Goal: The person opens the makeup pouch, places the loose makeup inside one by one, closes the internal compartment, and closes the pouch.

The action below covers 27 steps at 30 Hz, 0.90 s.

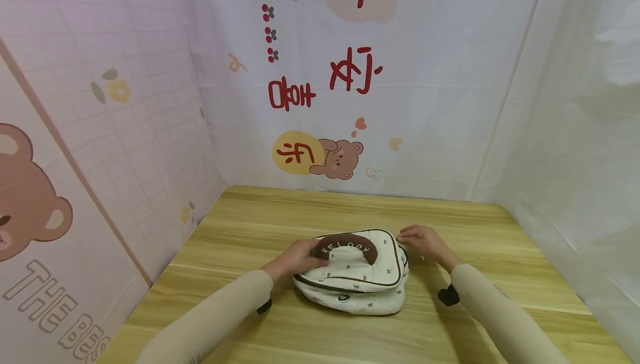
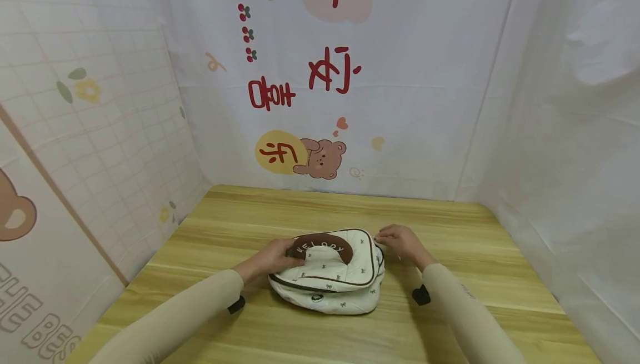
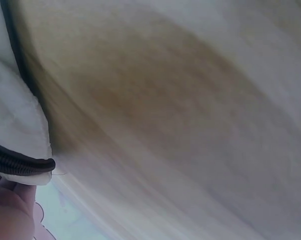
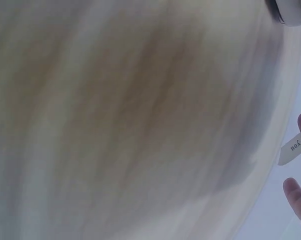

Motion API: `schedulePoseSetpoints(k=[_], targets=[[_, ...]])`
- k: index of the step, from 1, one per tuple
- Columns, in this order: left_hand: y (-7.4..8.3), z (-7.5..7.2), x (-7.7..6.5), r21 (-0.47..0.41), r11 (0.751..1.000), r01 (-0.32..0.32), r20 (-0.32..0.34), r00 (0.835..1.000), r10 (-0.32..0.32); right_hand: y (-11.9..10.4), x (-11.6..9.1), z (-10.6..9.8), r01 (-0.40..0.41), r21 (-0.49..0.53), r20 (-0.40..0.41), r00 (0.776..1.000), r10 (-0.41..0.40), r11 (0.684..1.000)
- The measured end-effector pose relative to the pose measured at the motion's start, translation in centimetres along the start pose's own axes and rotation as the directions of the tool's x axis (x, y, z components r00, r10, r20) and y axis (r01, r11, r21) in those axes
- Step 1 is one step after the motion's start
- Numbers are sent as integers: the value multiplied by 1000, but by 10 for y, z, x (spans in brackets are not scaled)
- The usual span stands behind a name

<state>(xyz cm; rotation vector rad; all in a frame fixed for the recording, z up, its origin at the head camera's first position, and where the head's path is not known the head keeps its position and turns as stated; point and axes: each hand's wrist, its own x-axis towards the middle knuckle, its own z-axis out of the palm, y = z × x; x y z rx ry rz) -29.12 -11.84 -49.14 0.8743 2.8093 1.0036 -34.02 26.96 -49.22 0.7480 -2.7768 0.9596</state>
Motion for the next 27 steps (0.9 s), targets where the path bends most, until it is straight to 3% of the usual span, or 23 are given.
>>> schedulePoseSetpoints(k=[18,27], targets=[[3,0,1,43,998,34,-14,999,-34,-5,-31,-11,28,-24,-11,1000,-28,999],[5,1,1,61,998,16,-23,1000,-14,-12,-54,-14,48,-51,5,999,-48,998]])
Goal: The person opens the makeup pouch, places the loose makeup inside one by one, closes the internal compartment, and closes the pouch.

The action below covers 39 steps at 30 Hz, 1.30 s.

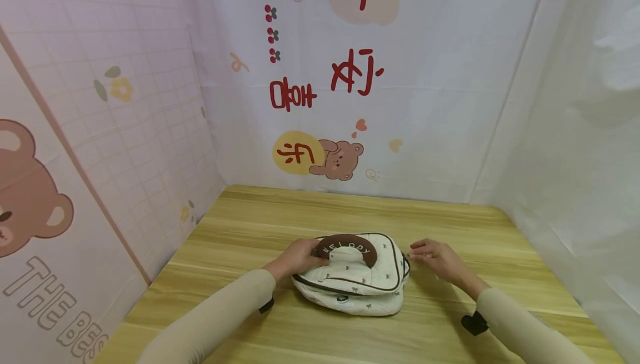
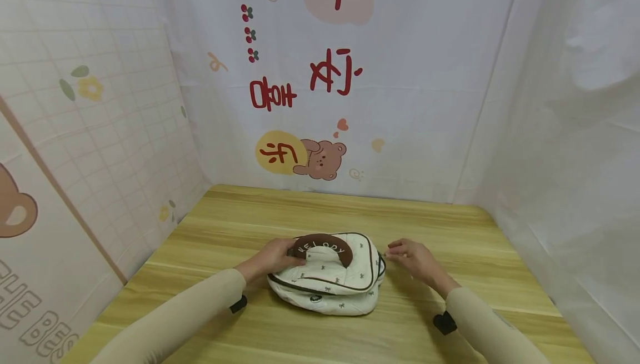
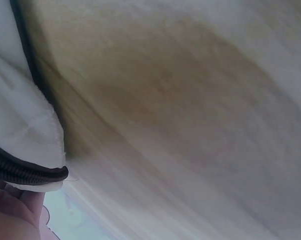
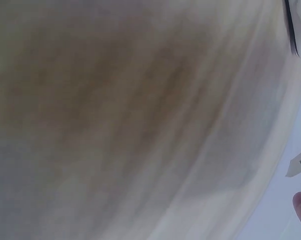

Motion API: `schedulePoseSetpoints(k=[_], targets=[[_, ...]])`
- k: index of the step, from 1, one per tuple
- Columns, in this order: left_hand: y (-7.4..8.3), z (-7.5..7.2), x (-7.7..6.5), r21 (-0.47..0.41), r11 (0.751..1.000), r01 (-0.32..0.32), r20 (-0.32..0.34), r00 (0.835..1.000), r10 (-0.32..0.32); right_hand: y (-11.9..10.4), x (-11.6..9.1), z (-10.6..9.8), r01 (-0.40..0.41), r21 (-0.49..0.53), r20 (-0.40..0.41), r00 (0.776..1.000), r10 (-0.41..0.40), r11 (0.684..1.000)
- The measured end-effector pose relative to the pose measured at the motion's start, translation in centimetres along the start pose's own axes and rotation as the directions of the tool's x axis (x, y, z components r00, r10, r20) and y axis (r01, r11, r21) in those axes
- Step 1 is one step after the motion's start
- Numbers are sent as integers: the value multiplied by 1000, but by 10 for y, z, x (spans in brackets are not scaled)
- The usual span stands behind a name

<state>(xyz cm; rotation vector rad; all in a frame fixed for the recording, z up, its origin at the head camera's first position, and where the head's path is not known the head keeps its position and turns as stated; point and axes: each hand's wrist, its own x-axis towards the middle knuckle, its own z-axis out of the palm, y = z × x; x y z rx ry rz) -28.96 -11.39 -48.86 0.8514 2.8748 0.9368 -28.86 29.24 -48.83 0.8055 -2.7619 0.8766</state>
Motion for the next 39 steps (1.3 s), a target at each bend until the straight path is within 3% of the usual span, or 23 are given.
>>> schedulePoseSetpoints(k=[10,15,21,30,39], targets=[[1,1,1,-7,1000,16,-1,1000,-16,-7,-22,4,57,-27,-28,998,-58,998],[2,1,1,0,1000,15,-2,1000,-15,-13,-34,5,75,42,1,997,-75,996],[1,0,2,4,1000,8,-2,1000,-8,-22,-40,8,160,75,19,987,-162,984],[1,-6,7,-49,997,67,74,995,-63,-31,-36,18,126,-189,-56,989,-139,974],[6,-18,11,-198,968,156,133,982,-131,-31,-32,17,112,-240,-76,988,-133,964]])
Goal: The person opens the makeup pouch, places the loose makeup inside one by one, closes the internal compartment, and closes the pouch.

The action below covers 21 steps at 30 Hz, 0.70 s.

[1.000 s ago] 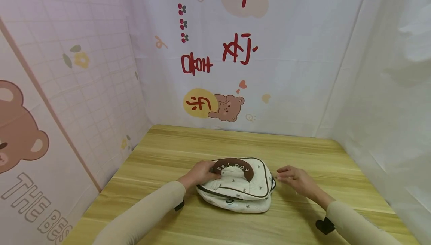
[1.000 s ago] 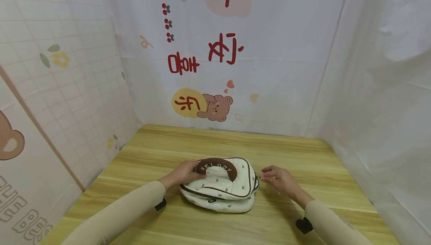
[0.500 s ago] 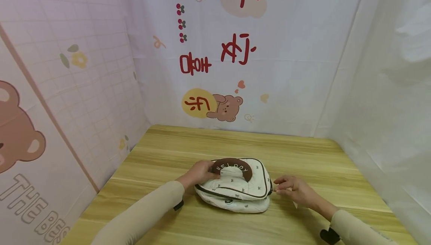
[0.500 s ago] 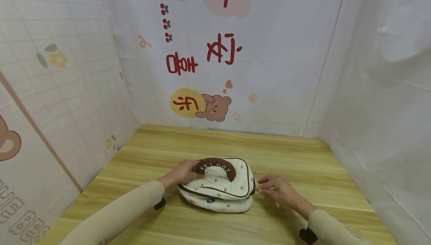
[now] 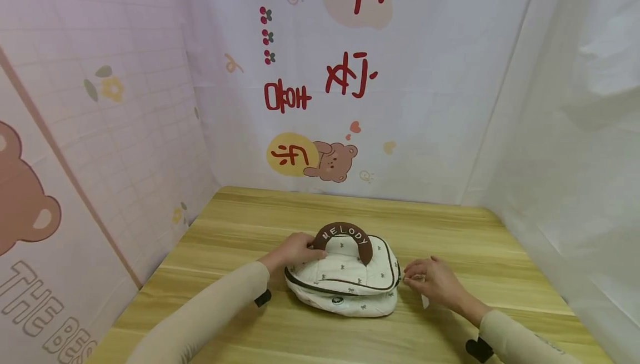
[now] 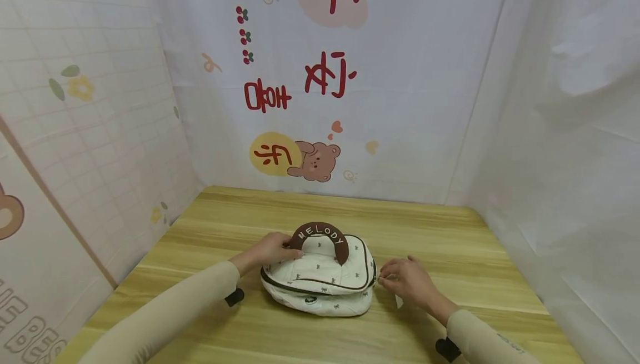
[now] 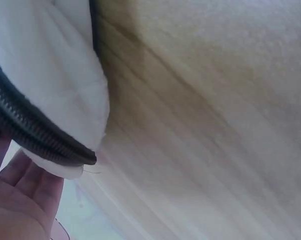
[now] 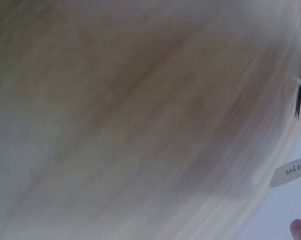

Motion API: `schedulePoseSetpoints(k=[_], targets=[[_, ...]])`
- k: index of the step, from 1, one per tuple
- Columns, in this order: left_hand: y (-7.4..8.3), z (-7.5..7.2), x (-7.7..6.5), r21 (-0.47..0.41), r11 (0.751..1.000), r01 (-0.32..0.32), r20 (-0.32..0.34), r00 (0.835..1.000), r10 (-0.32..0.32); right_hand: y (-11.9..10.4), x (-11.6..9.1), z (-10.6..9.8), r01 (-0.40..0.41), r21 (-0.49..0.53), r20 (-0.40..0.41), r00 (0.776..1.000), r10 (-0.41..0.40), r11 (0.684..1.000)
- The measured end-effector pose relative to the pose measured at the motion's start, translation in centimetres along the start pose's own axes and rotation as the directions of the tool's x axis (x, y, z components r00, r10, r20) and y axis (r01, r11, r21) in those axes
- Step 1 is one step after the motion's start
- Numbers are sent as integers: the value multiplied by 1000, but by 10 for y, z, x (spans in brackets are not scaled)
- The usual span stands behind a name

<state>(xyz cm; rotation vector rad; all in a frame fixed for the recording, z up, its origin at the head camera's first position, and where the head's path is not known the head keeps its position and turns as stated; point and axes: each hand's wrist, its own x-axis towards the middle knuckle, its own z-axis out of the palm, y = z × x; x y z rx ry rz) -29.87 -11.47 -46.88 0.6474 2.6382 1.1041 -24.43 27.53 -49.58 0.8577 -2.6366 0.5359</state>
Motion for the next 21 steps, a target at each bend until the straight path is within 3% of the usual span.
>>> schedulePoseSetpoints(k=[6,14,21], targets=[[4,-2,-6,-3,1000,9,-58,998,-10,1,6,2,-53,-27,-11,999,53,998],[10,-2,-23,32,999,29,-144,989,-24,13,35,6,-113,-26,-65,992,111,993],[22,8,-44,-67,998,17,-155,988,-27,17,66,8,-186,-18,-14,982,186,982]])
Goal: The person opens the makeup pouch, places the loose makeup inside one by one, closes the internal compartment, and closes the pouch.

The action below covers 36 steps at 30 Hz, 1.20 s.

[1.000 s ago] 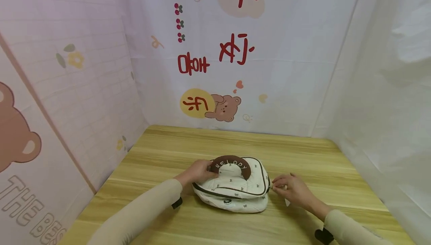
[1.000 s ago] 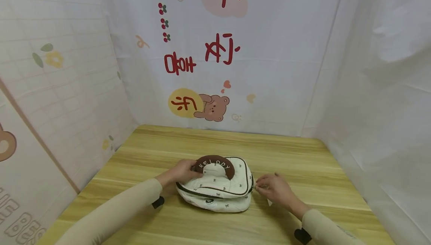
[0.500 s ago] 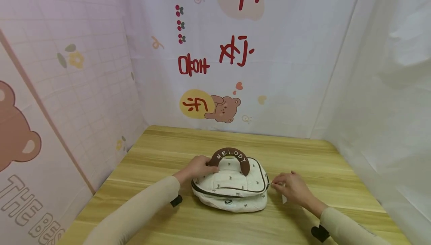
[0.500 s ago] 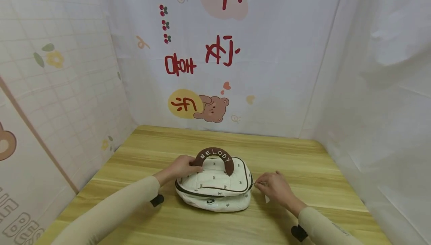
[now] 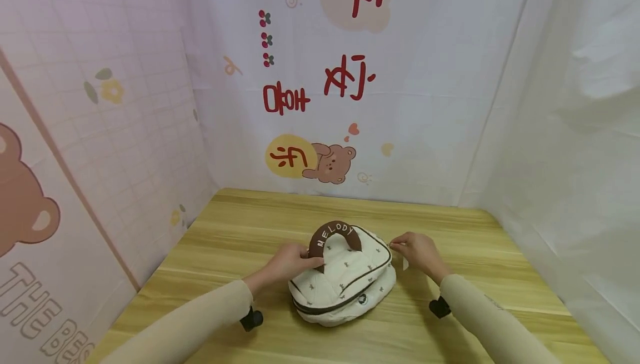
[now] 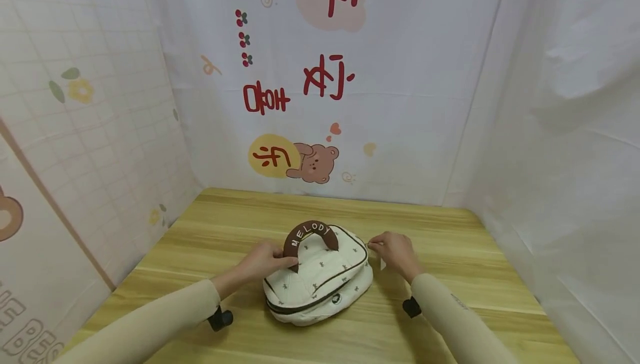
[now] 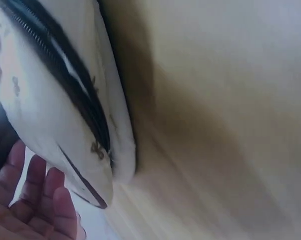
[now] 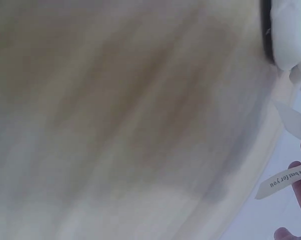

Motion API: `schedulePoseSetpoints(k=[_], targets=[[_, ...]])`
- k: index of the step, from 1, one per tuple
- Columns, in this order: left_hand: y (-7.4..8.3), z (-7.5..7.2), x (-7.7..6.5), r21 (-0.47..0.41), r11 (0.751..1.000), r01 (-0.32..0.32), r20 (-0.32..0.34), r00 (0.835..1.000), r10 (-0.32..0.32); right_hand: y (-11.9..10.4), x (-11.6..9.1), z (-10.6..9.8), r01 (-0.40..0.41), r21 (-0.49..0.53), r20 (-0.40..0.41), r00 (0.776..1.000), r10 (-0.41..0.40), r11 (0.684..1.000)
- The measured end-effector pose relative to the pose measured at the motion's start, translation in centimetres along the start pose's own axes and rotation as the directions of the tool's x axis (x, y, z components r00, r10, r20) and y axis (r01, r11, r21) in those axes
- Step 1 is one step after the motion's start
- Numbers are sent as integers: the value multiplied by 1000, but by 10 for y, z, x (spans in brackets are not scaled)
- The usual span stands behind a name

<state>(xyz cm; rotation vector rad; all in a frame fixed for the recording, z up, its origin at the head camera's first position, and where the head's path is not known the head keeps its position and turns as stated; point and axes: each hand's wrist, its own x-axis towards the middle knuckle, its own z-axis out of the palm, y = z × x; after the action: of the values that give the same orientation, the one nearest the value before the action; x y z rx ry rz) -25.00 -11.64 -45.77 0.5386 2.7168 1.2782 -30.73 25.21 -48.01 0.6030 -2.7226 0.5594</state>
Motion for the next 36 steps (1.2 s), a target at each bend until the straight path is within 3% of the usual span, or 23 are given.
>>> schedulePoseSetpoints(k=[5,7,9,12,15,18,20,23,25,27,30,32,33,34,36], targets=[[12,9,-17,-39,996,-78,-9,997,78,-4,19,6,-103,31,51,994,101,994],[15,12,-20,-39,992,-120,-10,993,120,-3,23,8,-134,47,58,990,131,990],[16,14,-19,-31,992,-120,-27,992,120,0,26,10,-157,59,69,986,153,986],[10,12,-13,-26,998,-53,-77,996,51,2,27,10,-182,79,97,980,174,980],[6,6,-2,-9,1000,2,-172,985,-4,3,27,10,-200,109,121,975,186,974],[10,-2,14,76,997,-30,-258,965,49,5,27,9,-189,121,127,977,174,975],[19,-7,27,184,979,-85,-269,954,133,6,26,8,-178,122,127,979,162,976],[40,-12,43,328,929,-170,-159,960,231,7,26,8,-171,129,126,980,155,977],[52,-12,52,436,869,-235,-29,961,275,8,26,8,-179,138,125,979,162,974],[64,-9,59,540,786,-300,110,952,287,9,26,8,-188,148,128,977,170,971],[74,-1,66,664,652,-367,271,930,247,9,25,9,-198,157,135,975,177,968],[76,4,69,705,597,-384,324,922,211,9,24,9,-211,165,138,972,190,963],[76,6,70,705,598,-380,330,923,198,8,24,10,-210,166,139,972,187,964],[75,7,71,682,636,-362,320,929,185,8,24,10,-212,168,142,972,189,963],[71,6,75,599,737,-314,274,945,180,8,25,10,-216,170,140,971,193,961]])
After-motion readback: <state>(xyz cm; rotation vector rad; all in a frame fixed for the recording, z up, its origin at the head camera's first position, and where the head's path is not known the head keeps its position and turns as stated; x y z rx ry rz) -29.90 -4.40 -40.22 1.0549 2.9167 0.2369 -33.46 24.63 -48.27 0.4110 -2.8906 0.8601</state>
